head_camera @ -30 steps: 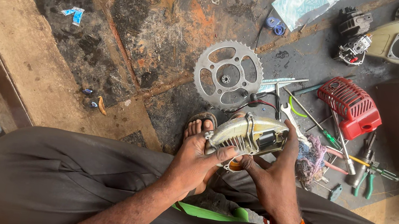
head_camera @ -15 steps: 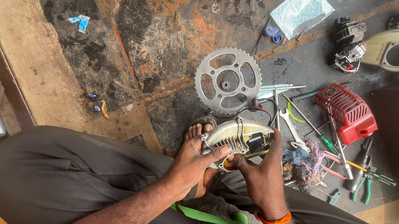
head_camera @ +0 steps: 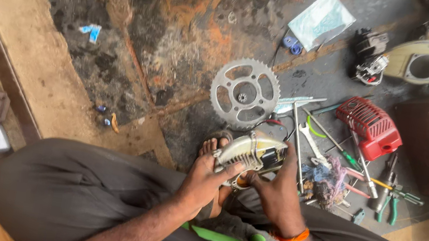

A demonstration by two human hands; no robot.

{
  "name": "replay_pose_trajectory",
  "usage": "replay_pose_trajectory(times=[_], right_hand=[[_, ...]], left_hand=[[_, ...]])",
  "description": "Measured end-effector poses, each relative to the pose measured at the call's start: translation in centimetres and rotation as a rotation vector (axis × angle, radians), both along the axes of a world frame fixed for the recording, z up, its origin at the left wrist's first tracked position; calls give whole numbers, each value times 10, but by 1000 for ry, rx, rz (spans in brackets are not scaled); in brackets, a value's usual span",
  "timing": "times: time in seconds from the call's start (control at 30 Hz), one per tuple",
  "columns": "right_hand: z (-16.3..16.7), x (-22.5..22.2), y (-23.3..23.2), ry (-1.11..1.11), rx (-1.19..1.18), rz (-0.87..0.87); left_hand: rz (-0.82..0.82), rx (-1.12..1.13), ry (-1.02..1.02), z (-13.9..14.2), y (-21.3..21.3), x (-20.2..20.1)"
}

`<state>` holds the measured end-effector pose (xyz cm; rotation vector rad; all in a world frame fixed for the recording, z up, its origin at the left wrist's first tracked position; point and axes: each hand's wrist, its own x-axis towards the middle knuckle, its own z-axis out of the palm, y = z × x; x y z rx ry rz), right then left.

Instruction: The person cleans a mechanical housing with a rag, then uses a screwdriver and pliers to adjust internal components. They manipulate wires and small parts within the housing while sitting on the floor.

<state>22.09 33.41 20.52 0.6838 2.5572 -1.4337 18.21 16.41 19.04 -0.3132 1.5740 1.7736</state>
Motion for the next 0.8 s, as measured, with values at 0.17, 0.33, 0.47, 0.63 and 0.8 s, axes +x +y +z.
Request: replay_pose_trajectory(times=[0.17,0.33,0.47,0.63,0.8], right_hand=[[28,-4,16,46,-107,-60],[58,4,29,102,-296,-67],[65,10,30,57,-367,-114],[70,4,28,137,-477,-143],[78,-32,39,354,-461,-55]], left_hand=[[114,367,-52,23,10,-19],[178,464,-134,33,5,-28],[168,468,-177,30,3,-24],[144,337,-128,34,1,-37],[132,278,235,62,11,-90]])
